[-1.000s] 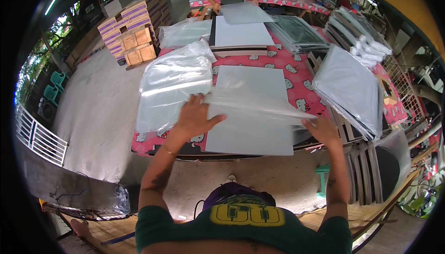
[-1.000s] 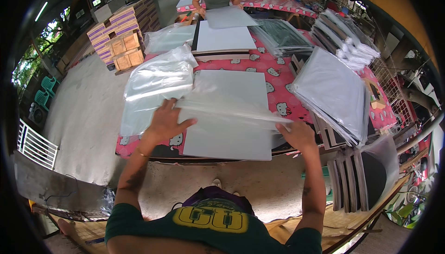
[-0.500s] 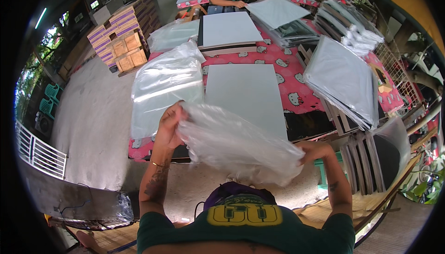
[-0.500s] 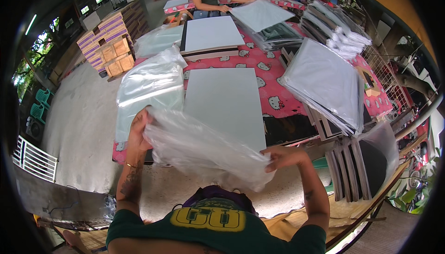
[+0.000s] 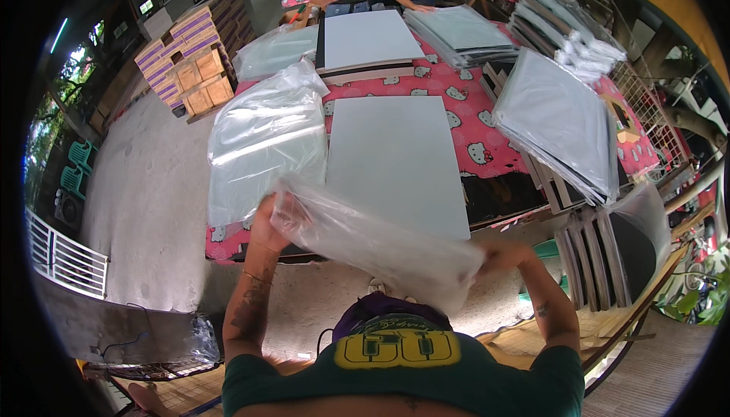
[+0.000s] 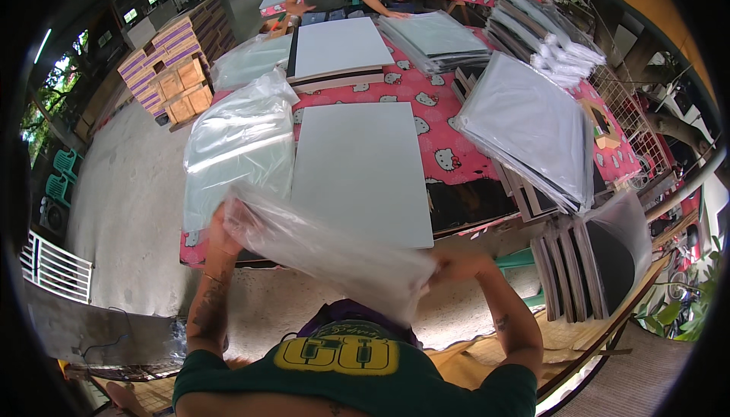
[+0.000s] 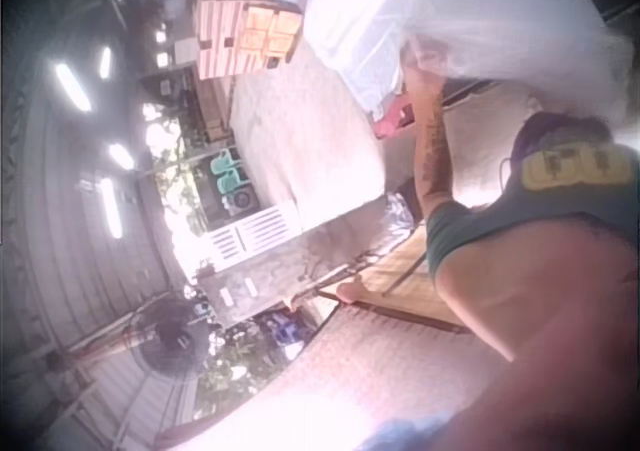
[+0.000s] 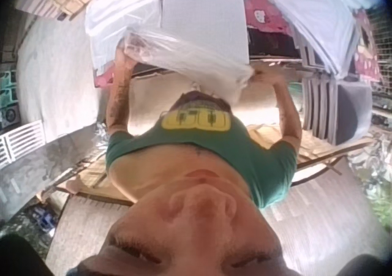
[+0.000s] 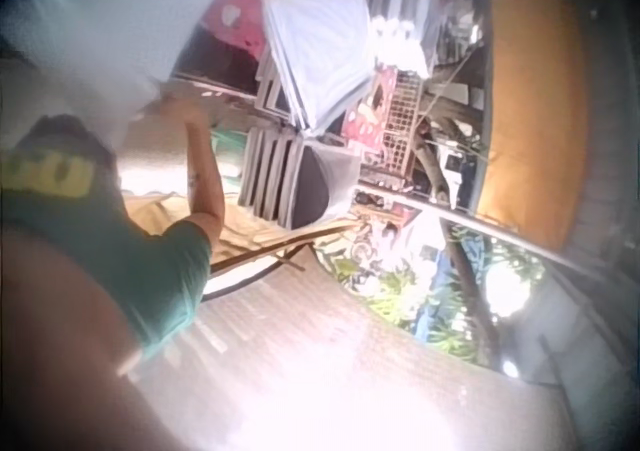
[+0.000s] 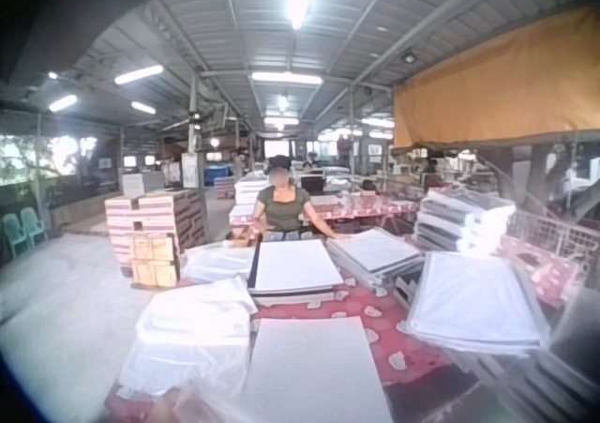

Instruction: The person places black sheets and white boards into individual plastic sleeves by hand. They pick up a plastic bag, slide the item inside, and stack the packaged items on a pile.

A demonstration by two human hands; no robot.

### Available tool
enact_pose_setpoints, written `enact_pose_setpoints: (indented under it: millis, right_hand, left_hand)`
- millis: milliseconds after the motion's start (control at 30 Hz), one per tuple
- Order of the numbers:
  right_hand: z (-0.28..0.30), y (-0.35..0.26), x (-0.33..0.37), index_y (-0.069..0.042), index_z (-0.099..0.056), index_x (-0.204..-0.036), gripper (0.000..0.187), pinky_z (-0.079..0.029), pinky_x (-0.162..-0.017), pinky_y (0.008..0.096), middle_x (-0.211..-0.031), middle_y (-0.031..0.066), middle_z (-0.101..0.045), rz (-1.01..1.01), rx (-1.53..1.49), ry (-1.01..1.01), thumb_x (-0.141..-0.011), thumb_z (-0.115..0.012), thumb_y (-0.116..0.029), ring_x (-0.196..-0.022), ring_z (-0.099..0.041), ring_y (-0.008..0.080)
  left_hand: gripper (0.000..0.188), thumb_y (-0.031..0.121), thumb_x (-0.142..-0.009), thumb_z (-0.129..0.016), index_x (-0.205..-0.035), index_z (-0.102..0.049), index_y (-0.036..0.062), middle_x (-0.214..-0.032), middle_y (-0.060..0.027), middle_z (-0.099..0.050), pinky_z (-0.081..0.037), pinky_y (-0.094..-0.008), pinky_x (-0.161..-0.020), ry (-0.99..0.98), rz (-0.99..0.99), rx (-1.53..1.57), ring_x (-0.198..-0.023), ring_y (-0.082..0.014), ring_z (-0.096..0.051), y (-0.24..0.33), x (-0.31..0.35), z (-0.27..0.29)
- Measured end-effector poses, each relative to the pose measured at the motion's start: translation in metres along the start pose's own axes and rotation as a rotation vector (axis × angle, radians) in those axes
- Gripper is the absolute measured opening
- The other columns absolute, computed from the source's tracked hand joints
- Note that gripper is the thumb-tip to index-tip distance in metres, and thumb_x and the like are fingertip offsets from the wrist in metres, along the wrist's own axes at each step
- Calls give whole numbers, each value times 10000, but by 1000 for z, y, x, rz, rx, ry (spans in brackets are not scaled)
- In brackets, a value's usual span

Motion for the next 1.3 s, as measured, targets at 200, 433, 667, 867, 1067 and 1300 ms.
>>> enact_pose_setpoints:
  millis: [200, 433, 667, 867, 1067, 1300]
  right_hand:
    - [-5, 22, 20, -62, -635, -993, 213, -462, -924, 470, -884, 80, -615, 192, -956, 634, -817, -631, -180, -833, -594, 228]
    - [3, 141, 37, 26, -599, -1045, 297, -403, -970, 470, -1183, 177, -535, 393, -1008, 58, -756, -640, -30, -1196, -462, 303]
    - [-20, 140, 34, 11, -603, -1013, 298, -448, -909, 435, -1007, 155, -622, 197, -1303, 462, -720, -633, -39, -1000, -593, 303]
    - [-16, 124, 11, -20, -541, -1172, 427, -495, -764, 379, -984, 197, -628, -287, -320, 950, -745, -538, -2, -924, -620, 323]
    - [-28, 146, -45, -27, -472, -1291, 563, -489, -648, 345, -990, 232, -634, -103, 533, 1444, -736, -532, 46, -813, -635, 365]
    - [-32, 79, -40, -22, -514, -1216, 498, -491, -617, 314, -914, 187, -639, -139, 293, 1489, -727, -536, 68, -773, -645, 258]
  left_hand:
    - [366, 207, -869, -595, -1160, -516, -1, -1082, -123, -608, -483, -473, -890, -178, 89, -69, -1004, -269, -596, -25, 12, 19]
    - [315, 171, -805, -594, -1062, -557, -6, -994, -127, -611, -497, -430, -840, 201, 233, -314, -949, -259, -605, -27, 25, 68]
    - [365, 160, -735, -580, -1047, -550, -28, -781, -89, -598, -518, -397, -767, 75, 84, -252, -778, -236, -632, -47, 45, 99]
    - [239, 36, -752, -541, -984, -589, 4, -694, -84, -588, -449, -264, -584, 345, 82, -549, -608, -133, -563, -86, 29, 87]
    - [457, 50, -817, -475, -1267, -458, -26, -804, -278, -620, -465, -434, -645, 670, 70, -1413, -746, -439, -617, -150, 31, 102]
    - [279, 104, -804, -535, -1067, -537, 14, -777, -182, -636, -487, -369, -613, 615, -52, -1463, -685, -270, -628, -122, 35, 72]
Point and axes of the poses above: each hand's wrist, its own x-axis away from the middle knuckle, its own z-axis out of the back of the hand, y = z × x, the point moved 2 cm from there along -x, towards the middle knuckle
